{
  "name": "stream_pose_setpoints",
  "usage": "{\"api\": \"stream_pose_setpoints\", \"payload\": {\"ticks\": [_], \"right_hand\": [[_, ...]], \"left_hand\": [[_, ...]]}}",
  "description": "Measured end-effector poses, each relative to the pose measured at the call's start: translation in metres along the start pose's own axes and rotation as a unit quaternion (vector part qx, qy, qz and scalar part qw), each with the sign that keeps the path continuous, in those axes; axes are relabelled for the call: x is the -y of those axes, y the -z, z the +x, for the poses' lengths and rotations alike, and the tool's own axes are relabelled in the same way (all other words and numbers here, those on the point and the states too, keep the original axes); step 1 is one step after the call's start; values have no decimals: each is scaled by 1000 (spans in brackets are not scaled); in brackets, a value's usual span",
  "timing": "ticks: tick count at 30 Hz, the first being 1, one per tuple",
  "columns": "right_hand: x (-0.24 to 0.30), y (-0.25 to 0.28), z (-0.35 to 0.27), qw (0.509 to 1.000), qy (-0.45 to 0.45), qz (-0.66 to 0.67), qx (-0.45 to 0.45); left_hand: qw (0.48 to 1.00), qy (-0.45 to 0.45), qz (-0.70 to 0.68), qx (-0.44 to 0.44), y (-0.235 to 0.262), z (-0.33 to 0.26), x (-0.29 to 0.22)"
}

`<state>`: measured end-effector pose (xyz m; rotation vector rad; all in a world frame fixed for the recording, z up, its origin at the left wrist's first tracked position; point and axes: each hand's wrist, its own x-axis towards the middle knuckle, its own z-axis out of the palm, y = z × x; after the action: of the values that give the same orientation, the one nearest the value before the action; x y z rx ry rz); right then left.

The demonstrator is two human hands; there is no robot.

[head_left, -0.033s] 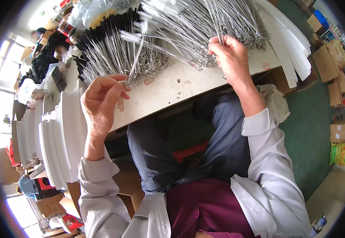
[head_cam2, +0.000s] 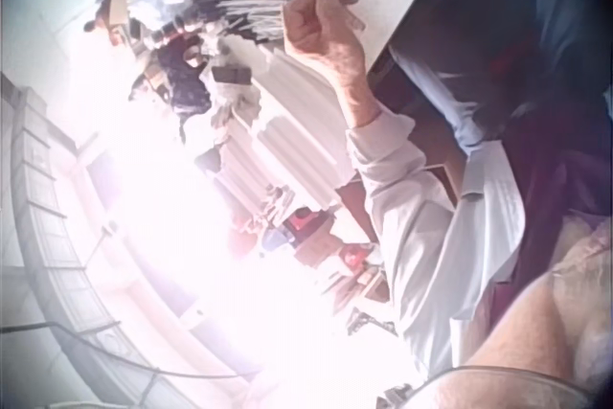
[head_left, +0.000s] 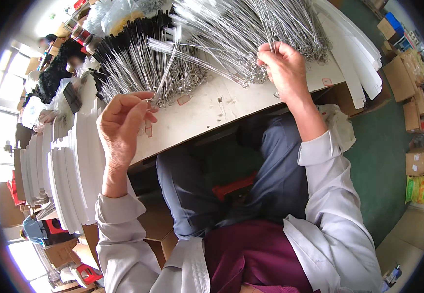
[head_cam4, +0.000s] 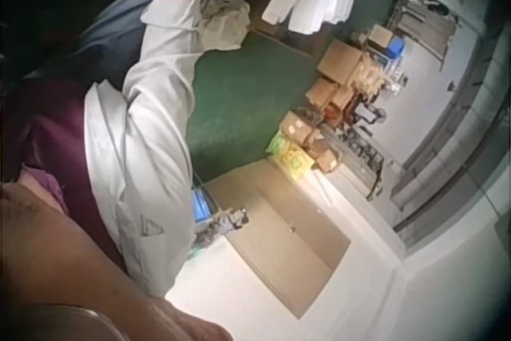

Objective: Inserting bundles of thin metal wire brushes into white paper sleeves for packaging.

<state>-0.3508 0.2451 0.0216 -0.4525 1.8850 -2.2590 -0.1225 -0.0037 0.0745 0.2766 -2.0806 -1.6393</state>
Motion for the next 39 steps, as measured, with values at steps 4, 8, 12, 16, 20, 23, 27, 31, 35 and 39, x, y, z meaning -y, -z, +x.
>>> {"api": "stream_pose_setpoints", "payload": {"ticks": [4,8,12,16,20,23,27,31,35,39], "right_hand": [[3,11,19,999,-28,2,-18],[6,14,24,1000,0,-8,-18],[7,13,23,999,-15,-15,-29],[3,18,27,999,-25,0,-35],[6,13,26,998,-44,-21,-37],[4,16,27,999,-28,-2,-40],[4,14,27,999,-35,10,-38],[2,15,27,998,-31,-20,-49],[-3,15,28,997,-3,-58,-45],[-12,15,24,992,48,-113,-31]], "left_hand": [[998,-27,58,15,-4,-4,-6],[983,-74,160,55,-14,-17,-12],[994,-44,97,20,-2,-16,-14],[996,-77,49,0,18,-10,-10],[997,-74,-8,-18,56,0,-6],[989,-66,-86,-100,83,13,1],[977,-88,-154,-120,112,27,0],[981,-120,-129,-79,121,37,-21],[969,-115,-174,-134,160,44,-39],[965,-157,-142,-156,162,43,-57]]}}
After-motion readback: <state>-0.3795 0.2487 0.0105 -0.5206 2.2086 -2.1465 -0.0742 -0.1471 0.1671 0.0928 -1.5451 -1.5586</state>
